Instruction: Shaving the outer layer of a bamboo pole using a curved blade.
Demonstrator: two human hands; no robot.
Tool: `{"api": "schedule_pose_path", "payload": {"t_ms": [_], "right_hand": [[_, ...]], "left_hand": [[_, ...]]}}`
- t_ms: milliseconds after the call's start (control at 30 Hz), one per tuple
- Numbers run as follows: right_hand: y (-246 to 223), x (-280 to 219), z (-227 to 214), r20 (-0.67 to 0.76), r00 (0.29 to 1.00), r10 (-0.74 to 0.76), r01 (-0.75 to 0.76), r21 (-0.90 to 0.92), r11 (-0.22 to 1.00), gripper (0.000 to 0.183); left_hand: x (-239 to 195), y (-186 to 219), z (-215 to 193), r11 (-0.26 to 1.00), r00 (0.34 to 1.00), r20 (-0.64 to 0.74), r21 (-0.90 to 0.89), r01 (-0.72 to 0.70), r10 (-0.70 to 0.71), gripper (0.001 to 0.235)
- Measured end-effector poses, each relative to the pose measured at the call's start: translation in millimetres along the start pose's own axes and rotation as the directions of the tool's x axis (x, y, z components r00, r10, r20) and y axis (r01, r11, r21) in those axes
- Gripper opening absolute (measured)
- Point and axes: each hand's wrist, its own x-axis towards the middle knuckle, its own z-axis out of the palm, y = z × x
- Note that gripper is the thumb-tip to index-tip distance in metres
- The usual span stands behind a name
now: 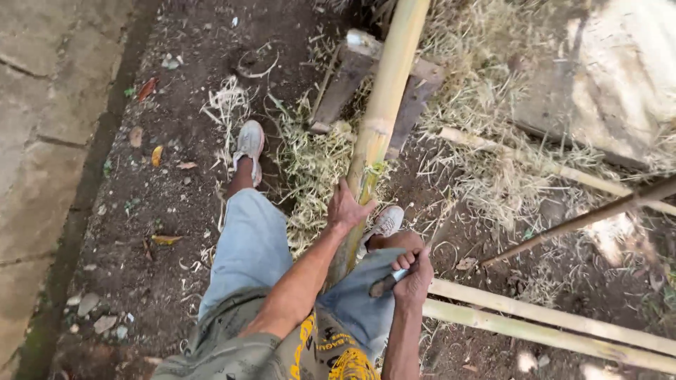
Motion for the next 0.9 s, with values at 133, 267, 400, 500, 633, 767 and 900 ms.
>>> {"api": "schedule_pose_path", "payload": {"t_ms": [133, 267, 400, 500, 633, 767, 900], "right_hand": [[11, 10, -14, -0.014, 1.0, -0.013, 0.013, 0.012, 1.0, 0.03], [13, 28, -8, -0.051, 0.997, -0.052, 0.049, -0.067, 0.997, 0.03], [17, 30, 2, -0.084, 0.996, -0.024, 0.011, -0.153, 0.988, 0.028], [23, 28, 25, -0.078, 0.997, -0.03, 0.01, -0.242, 0.97, 0.027], [21, 18, 40, -0.045, 0.999, -0.021, 0.005, -0.337, 0.942, 0.023], [26, 15, 34, 0.077, 0.997, -0.005, 0.033, -0.36, 0.932, 0.027], [32, 12, 40, 0.066, 0.998, -0.024, 0.046, -0.359, 0.932, 0.026]], "left_hand": [[-8, -42, 16, 0.97, 0.964, -0.111, 0.017, -0.243, 0.243, 0.115], [-74, -47, -42, 0.814, 0.821, 0.153, 0.121, -0.568, 0.55, 0.109], [-154, -75, -77, 0.867, 0.786, 0.543, 0.191, -0.459, 0.296, 0.1], [-151, -125, -66, 0.866, 0.729, 0.507, -0.073, -0.495, 0.46, 0.085], [-181, -68, -116, 0.91, 0.726, 0.617, 0.035, -0.412, 0.305, 0.043], [-221, -58, -145, 0.779, 0.185, 0.759, -0.585, -0.227, 0.624, 0.041], [-223, -92, -148, 0.652, -0.116, 0.654, -0.756, -0.059, 0.747, 0.039]]}}
